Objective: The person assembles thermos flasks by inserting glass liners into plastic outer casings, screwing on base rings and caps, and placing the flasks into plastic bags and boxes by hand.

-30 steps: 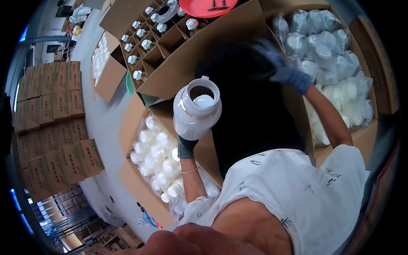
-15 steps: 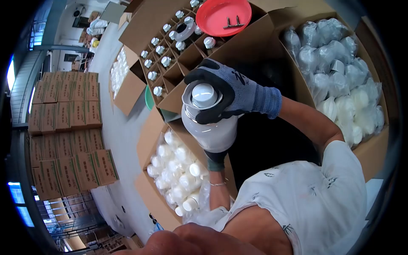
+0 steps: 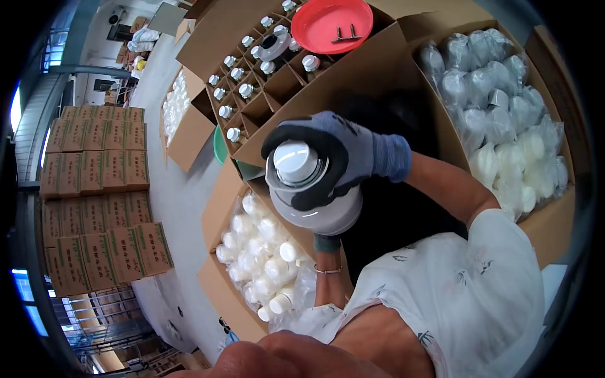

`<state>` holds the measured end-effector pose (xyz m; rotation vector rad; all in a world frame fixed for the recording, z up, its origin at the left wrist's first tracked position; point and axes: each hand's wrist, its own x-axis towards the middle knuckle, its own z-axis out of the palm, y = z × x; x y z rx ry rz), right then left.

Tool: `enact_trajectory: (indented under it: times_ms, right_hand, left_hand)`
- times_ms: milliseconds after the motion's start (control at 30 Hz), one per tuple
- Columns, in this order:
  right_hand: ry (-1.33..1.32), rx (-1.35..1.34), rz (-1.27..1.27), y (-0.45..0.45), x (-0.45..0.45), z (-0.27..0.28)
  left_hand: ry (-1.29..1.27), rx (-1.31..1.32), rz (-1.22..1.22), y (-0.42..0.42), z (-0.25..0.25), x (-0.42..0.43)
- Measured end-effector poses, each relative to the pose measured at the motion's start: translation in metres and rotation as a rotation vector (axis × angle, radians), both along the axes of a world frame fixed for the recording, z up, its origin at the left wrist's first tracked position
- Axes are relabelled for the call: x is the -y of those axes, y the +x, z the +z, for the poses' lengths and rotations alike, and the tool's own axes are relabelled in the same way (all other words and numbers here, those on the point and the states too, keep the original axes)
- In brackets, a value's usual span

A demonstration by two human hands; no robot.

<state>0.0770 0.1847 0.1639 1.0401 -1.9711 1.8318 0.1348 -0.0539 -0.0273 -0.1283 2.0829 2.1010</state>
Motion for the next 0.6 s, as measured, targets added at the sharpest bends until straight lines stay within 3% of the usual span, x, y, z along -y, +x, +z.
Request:
enact_trajectory:
  times_ms: [100, 233, 267, 333, 400, 433, 500, 533, 567, 600]
  right_hand:
    - [0.023, 0.073, 0.104, -0.005, -0.012, -0.005]
    - [-0.199, 0.077, 0.111, -0.006, -0.029, -0.039]
    - [-0.103, 0.159, 0.034, 0.007, -0.036, -0.038]
    - [0.017, -0.028, -0.013, 0.026, -0.045, -0.074]
    - [0.272, 0.093, 0.167, 0.032, -0.074, -0.075]
    - [0.427, -0.003, 0.308, 0.012, -0.09, -0.074]
    - [0.578, -0.093, 0.182, -0.039, -0.106, -0.076]
    - [0.443, -0.126, -0.172, -0.059, -0.108, -0.08]
    - [0.549, -0.273, -0.404, -0.089, -0.098, -0.067]
    - [0.532, -0.371, -0.444, -0.143, -0.094, -0.085]
  left_hand:
    - [-0.005, 0.001, -0.006, -0.007, 0.008, -0.006]
    - [-0.194, -0.065, -0.131, -0.04, 0.041, -0.004]
    - [-0.353, -0.098, -0.216, -0.058, 0.058, 0.001]
    - [-0.818, -0.184, -0.442, -0.1, 0.097, 0.008]
    - [-1.288, -0.362, -0.723, -0.127, 0.133, -0.008]
    - [-1.367, -0.479, -0.838, -0.13, 0.144, -0.025]
    - [-1.242, -0.674, -1.083, -0.115, 0.142, -0.068]
    - [-1.122, -0.758, -1.17, -0.103, 0.136, -0.088]
    - [-1.183, -0.602, -1.294, -0.098, 0.117, -0.109]
    - [-1.237, -0.437, -1.413, -0.1, 0.102, -0.12]
